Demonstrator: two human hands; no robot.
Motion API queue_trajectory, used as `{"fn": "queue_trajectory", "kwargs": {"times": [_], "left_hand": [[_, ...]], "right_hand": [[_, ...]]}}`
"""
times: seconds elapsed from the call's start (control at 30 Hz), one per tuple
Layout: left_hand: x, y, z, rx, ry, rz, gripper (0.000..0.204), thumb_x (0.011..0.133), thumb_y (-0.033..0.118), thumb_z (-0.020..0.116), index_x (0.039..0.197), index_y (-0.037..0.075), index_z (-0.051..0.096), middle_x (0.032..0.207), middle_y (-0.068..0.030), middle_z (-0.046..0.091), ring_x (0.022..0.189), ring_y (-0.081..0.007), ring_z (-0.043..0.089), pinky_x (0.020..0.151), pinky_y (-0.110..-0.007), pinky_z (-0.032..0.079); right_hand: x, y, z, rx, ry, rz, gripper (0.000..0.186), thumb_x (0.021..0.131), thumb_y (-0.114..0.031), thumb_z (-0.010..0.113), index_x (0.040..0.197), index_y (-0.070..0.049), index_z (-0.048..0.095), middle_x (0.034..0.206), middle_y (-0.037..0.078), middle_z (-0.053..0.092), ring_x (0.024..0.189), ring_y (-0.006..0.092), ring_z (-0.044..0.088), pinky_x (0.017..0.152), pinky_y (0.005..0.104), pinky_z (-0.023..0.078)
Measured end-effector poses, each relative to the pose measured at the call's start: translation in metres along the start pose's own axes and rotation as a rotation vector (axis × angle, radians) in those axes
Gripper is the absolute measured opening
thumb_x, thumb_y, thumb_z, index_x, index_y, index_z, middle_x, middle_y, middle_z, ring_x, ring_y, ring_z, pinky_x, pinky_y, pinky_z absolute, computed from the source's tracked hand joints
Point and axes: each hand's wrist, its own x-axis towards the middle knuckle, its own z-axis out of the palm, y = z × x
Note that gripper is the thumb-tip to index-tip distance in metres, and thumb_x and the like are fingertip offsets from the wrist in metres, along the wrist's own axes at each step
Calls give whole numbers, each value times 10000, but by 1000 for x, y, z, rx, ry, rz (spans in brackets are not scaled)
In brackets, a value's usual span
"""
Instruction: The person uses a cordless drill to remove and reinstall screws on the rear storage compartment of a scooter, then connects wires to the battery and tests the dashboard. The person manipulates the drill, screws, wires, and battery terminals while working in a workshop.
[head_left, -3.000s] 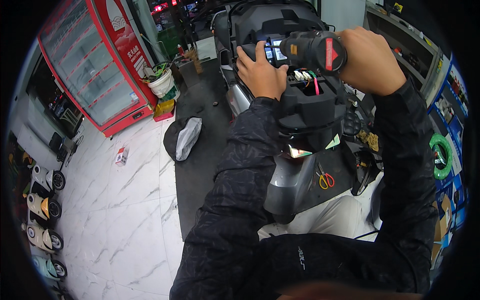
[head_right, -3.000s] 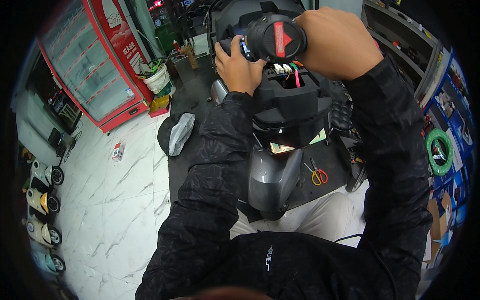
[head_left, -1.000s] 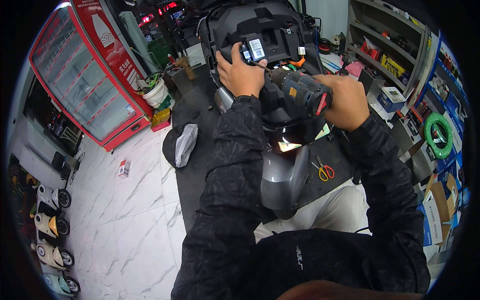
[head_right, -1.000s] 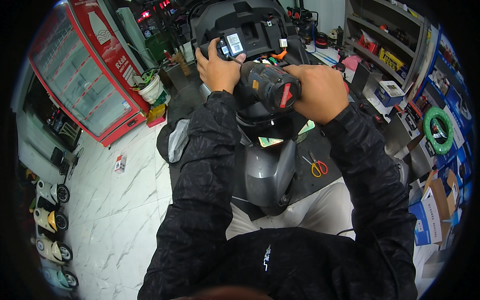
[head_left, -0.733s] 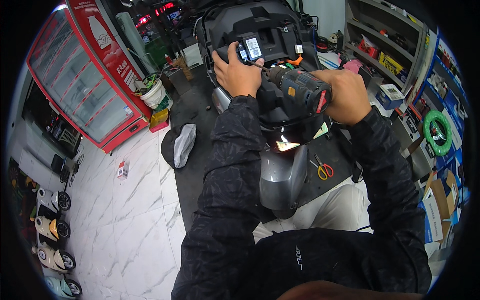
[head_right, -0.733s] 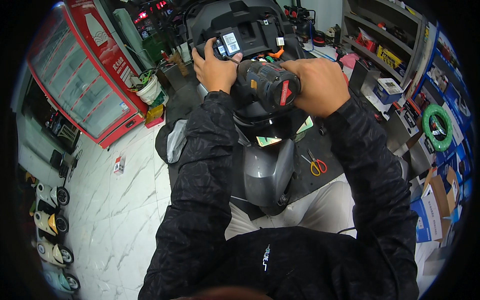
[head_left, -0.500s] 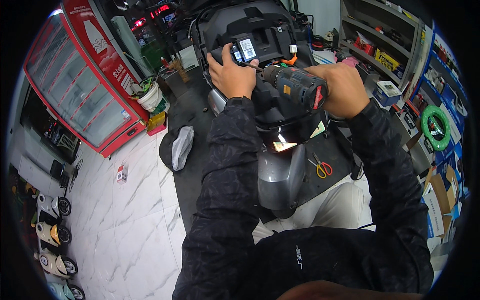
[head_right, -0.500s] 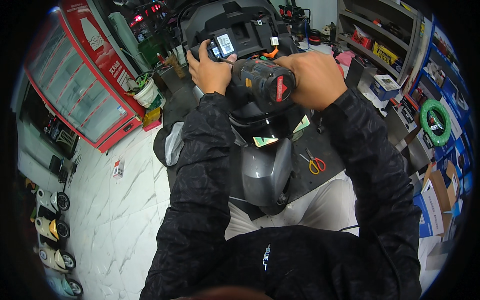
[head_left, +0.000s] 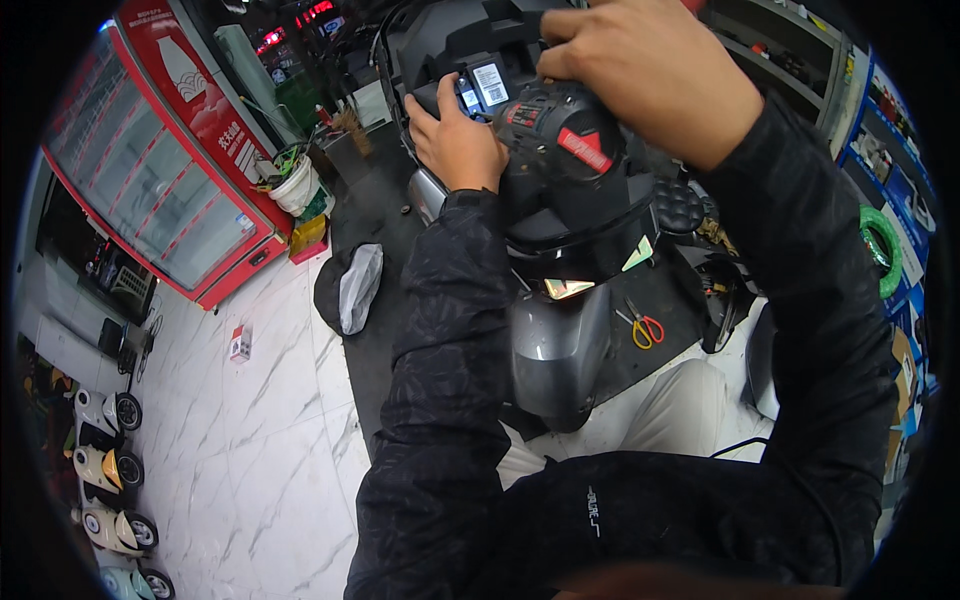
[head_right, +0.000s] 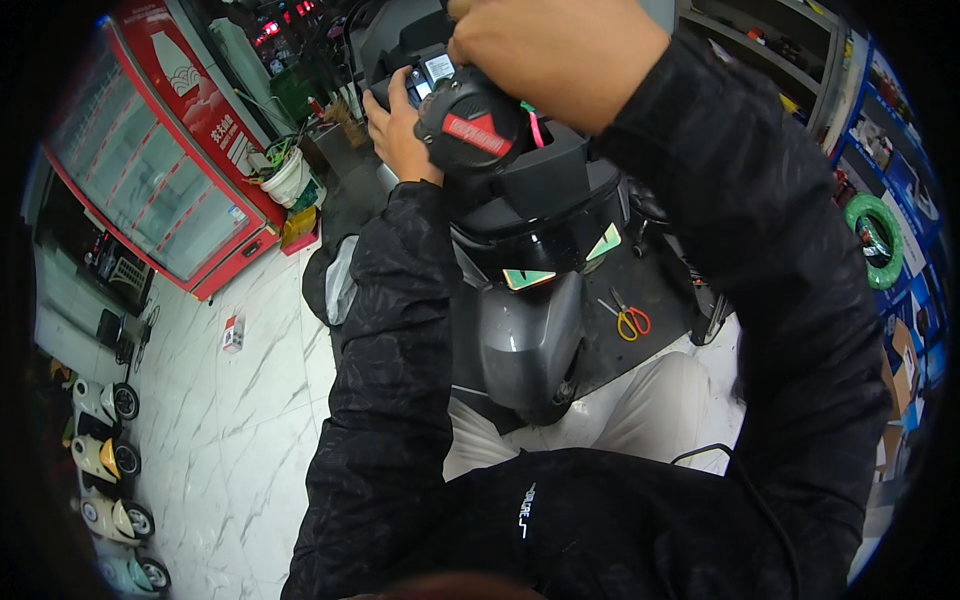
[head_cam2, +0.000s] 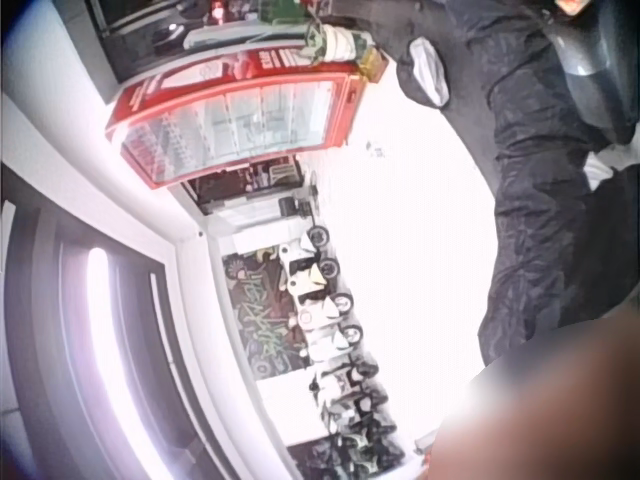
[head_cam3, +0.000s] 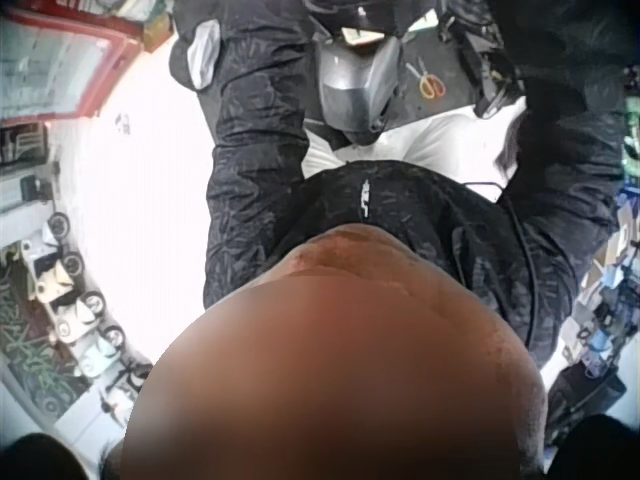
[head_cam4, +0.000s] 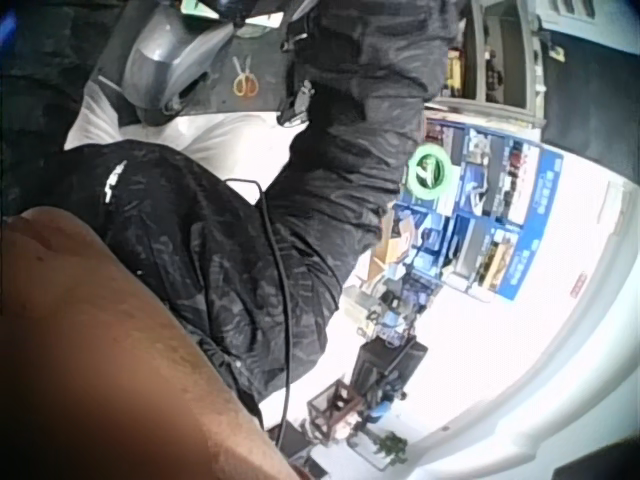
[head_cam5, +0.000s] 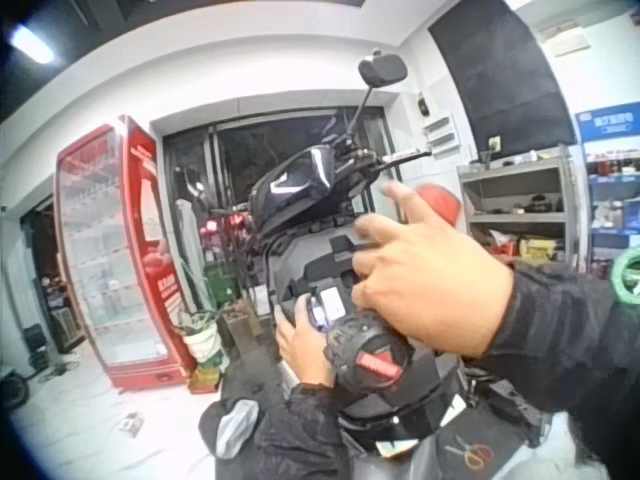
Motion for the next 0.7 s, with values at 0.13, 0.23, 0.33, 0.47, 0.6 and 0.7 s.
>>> {"fn": "queue_trajectory", "kwargs": {"times": [0.13,0.23,0.33,0.47,0.6,0.7], "left_hand": [[-1,-3,3,28,22,29,777,760,121,845,1467,248,550,1635,-287,304,1444,-492,414,1195,-532,363],[-1,-1,4,30,26,26,780,759,137,857,1468,240,549,1630,-286,310,1446,-491,409,1189,-536,365],[-2,2,1,58,9,15,806,751,160,879,1478,240,538,1637,-287,303,1455,-487,401,1181,-529,372],[-2,5,-2,41,-15,-16,807,752,161,885,1475,238,536,1646,-289,292,1464,-482,396,1178,-526,373],[-1,8,-4,18,-19,-24,843,750,262,944,1480,229,525,1649,-285,291,1470,-482,388,1182,-535,367],[0,8,-6,20,-55,-44,855,750,295,957,1481,231,519,1650,-281,290,1474,-482,383,1188,-545,359]], "right_hand": [[13,5,-8,-58,-9,-91,77,810,-193,712,851,-178,775,909,-24,709,1118,226,635,1118,459,407],[12,7,-12,-101,-104,-95,54,798,-196,717,828,-164,748,891,-16,707,1023,212,657,987,385,452],[12,7,-14,-87,-115,-89,48,793,-196,716,815,-158,733,873,-11,702,962,205,661,903,360,457],[12,2,-12,-70,-130,-36,53,803,-200,701,804,-156,731,849,-12,695,945,207,657,890,366,456],[9,-4,-10,-98,-95,-29,65,805,-217,696,776,-165,719,826,-10,686,937,208,654,906,360,457],[8,-4,-10,-81,-108,-5,61,798,-229,708,780,-171,718,838,-16,683,959,206,652,935,371,460]]}}
